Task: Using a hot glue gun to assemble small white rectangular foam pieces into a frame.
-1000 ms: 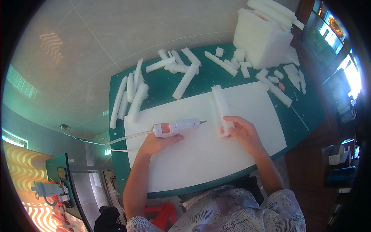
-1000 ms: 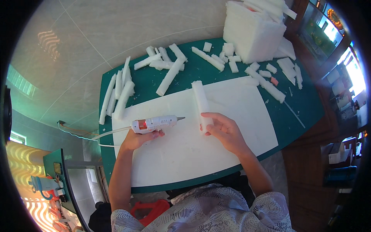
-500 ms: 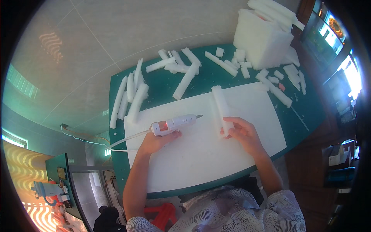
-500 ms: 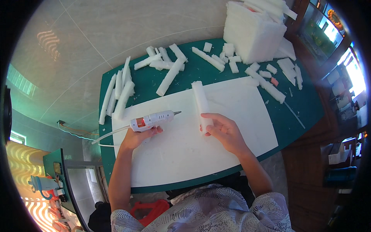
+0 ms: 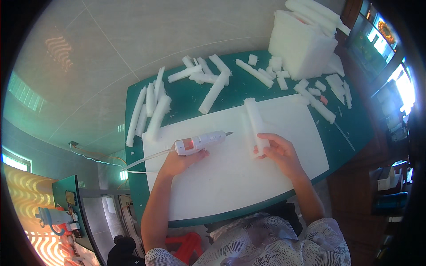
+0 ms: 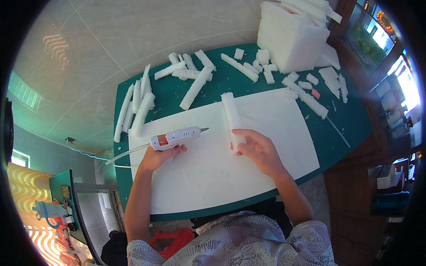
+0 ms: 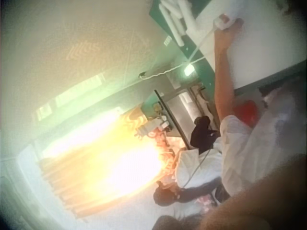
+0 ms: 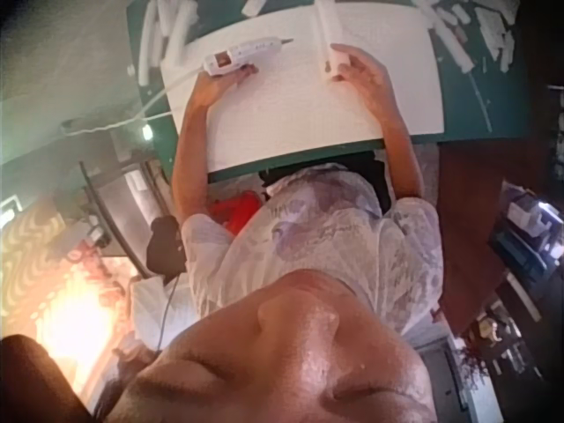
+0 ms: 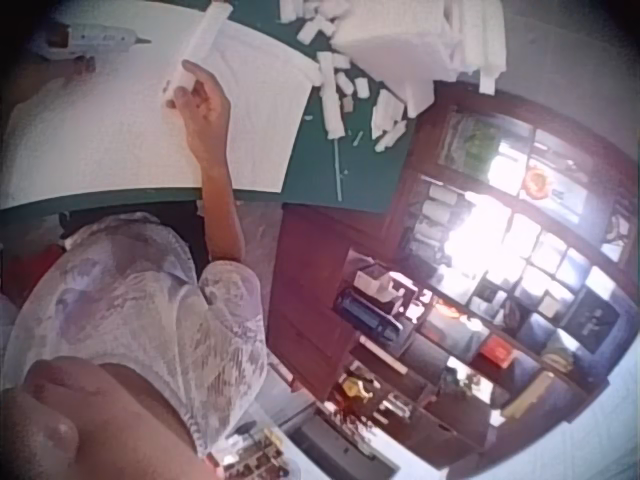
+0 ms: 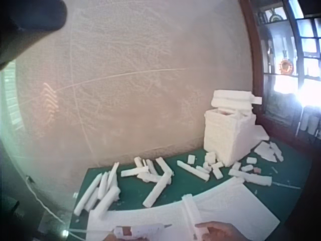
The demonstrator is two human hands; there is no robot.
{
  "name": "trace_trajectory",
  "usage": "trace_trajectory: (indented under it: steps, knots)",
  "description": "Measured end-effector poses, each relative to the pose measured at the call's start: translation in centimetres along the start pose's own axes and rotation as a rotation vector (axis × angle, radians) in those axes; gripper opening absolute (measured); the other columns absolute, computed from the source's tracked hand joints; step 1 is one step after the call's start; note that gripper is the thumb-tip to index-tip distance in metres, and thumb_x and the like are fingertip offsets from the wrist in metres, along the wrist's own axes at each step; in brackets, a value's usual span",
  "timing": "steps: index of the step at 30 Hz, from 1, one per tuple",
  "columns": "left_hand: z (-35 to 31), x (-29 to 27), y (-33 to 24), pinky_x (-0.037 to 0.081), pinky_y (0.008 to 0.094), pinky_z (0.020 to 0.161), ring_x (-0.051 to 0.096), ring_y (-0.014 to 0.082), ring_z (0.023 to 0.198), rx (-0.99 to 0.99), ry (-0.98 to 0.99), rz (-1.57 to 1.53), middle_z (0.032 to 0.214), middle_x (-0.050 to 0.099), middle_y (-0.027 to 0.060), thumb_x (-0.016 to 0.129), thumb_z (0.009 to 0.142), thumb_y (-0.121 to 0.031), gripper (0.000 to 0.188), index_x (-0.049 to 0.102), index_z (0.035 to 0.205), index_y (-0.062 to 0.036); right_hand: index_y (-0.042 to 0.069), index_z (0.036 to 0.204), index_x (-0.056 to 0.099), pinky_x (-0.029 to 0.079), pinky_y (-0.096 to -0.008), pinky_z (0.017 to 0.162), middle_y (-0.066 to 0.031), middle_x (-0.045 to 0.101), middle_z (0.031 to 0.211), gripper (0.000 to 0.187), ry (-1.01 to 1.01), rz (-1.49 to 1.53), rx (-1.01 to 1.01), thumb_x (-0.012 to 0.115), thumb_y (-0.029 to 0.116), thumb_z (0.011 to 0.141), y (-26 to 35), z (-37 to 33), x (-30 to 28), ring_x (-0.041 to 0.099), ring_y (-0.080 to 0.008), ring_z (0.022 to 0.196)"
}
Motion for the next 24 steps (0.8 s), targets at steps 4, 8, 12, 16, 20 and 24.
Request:
trace_trajectory:
  steps: [4,8,12,16,20,24]
  knots:
    - [0.1,0.0,0.0,0.048,0.0254,0.068,0.061,0.0087,0.077,0.005,0.012,0.044,0.089,0.070,0.0010,0.074,0.080,-0.016,0.028,0.070,0.106,-0.0046,0.001,0.128,0.056,0.053,-0.0312,0.085,-0.0145,0.063,0.112,0.037,-0.013,0.024,-0.026,0.059,0.007,0.092,0.0,-0.3,-0.8,0.064,-0.0189,0.099]
    - [0.1,-0.4,1.0,0.048,0.0252,0.068,0.061,0.0087,0.077,-0.005,0.008,0.046,0.089,0.070,0.0012,0.075,0.081,-0.016,0.028,0.070,0.106,-0.0045,0.002,0.129,0.055,0.053,-0.0353,0.085,-0.0176,0.060,0.118,0.040,0.006,0.133,-0.120,0.061,0.008,0.090,0.1,-0.7,-2.1,0.066,-0.0238,0.100]
    - [0.2,-0.2,0.3,0.047,0.0247,0.066,0.060,0.0081,0.076,-0.015,-0.008,0.019,0.088,0.069,0.0006,0.075,0.080,-0.017,0.027,0.071,0.104,-0.0046,0.004,0.142,0.041,0.053,-0.0393,0.086,-0.0218,0.056,0.125,0.060,0.001,0.225,-0.153,0.064,0.013,0.088,0.4,-1.5,-3.7,0.067,-0.0276,0.098]
    - [0.1,-0.2,0.1,0.046,0.0244,0.066,0.060,0.0081,0.076,0.005,0.005,0.011,0.088,0.069,0.0005,0.075,0.081,-0.018,0.028,0.070,0.105,-0.0047,0.009,0.153,0.009,0.058,-0.0377,0.079,-0.0267,0.050,0.131,0.091,0.107,0.508,-0.235,0.069,0.018,0.086,1.4,-1.7,-4.1,0.069,-0.0305,0.095]
    - [0.1,-0.5,0.7,0.047,0.0254,0.068,0.060,0.0090,0.078,-0.022,-0.002,0.050,0.090,0.070,0.0005,0.074,0.081,-0.017,0.028,0.071,0.106,-0.0043,0.005,0.153,0.001,0.060,-0.0370,0.075,-0.0273,0.049,0.134,0.096,0.229,0.804,-0.277,0.069,0.019,0.087,0.8,-1.9,-4.5,0.069,-0.0341,0.098]
    - [0.1,-0.2,0.1,0.053,0.0333,0.080,0.067,0.0200,0.088,-0.061,0.001,0.070,0.093,0.071,0.0100,0.069,0.075,0.000,0.031,0.067,0.106,-0.0023,0.003,0.153,-0.001,0.059,-0.0391,0.080,-0.0254,0.048,0.138,0.093,0.326,0.984,-0.314,0.066,0.018,0.090,0.7,-2.2,-4.9,0.067,-0.0357,0.103]
Point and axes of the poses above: each hand's wrist, its own z-axis towards the middle knuckle, its own x-axis out of the palm, y = z × x, the point moved 9 cm from there along z, towards the middle knuckle
